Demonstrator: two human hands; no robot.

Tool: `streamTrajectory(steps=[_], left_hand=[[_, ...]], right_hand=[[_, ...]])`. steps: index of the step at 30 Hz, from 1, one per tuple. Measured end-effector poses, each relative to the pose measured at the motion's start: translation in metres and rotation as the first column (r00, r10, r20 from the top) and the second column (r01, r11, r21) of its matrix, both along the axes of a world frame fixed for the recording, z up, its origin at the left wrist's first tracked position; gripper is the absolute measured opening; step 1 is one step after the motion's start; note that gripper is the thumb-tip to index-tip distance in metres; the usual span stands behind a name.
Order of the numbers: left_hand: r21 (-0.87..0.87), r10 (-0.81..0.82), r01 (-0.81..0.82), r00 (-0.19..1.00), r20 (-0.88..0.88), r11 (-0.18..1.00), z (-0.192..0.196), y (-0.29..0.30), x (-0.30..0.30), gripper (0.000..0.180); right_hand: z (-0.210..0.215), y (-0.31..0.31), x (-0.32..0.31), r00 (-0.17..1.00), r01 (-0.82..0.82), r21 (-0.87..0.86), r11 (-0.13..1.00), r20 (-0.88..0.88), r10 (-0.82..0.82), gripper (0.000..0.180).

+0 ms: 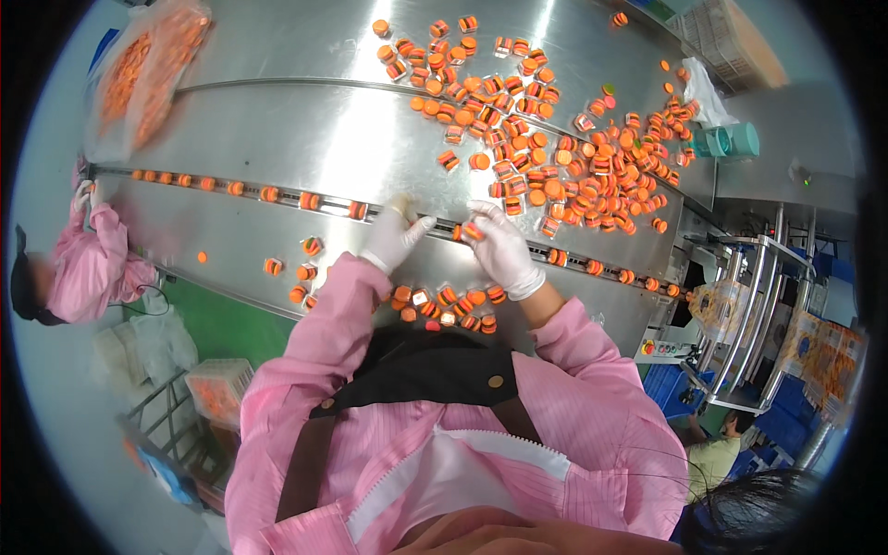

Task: The person assembles small, round, orange and black striped candy pieces by hand on a stainless steel table. They pick up individual pieces, pair them together, and place them onto a moving conveyor belt. Another worker in a pink uniform is visible in the background performing a similar task.

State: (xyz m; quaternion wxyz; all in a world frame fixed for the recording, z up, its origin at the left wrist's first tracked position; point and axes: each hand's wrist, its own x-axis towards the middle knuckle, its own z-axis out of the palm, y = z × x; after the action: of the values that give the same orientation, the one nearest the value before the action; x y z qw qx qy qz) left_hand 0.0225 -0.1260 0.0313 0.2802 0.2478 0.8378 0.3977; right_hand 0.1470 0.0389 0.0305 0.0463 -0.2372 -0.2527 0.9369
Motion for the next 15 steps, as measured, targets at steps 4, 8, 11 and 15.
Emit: streamTrajectory(steps=[4, 8, 11, 15], left_hand=[[0.229, -0.144, -0.36, 0.247, 0.958, 0.905, -0.007, -0.001, 0.033, 0.059], [0.299, -0.219, -0.278, 0.284, 0.933, 0.913, -0.01, -0.009, 0.045, 0.057], [0.325, -0.275, -0.416, 0.177, 0.945, 0.849, -0.002, -0.022, 0.042, 0.047], [0.331, -0.243, -0.593, 0.225, 0.944, 0.734, -0.011, -0.036, 0.037, 0.032]], right_hand=[[0.025, -0.022, 0.003, 0.978, -0.091, 0.79, 0.606, -0.044, 0.205, 0.033], [0.011, -0.012, -0.001, 0.834, -0.029, 0.995, 0.092, -0.027, 0.552, 0.045], [0.012, 0.007, -0.019, 0.712, -0.142, 0.989, 0.051, 0.066, 0.699, 0.047], [0.014, 0.061, -0.083, 0.835, -0.069, 0.991, 0.113, -0.004, 0.55, 0.04]])
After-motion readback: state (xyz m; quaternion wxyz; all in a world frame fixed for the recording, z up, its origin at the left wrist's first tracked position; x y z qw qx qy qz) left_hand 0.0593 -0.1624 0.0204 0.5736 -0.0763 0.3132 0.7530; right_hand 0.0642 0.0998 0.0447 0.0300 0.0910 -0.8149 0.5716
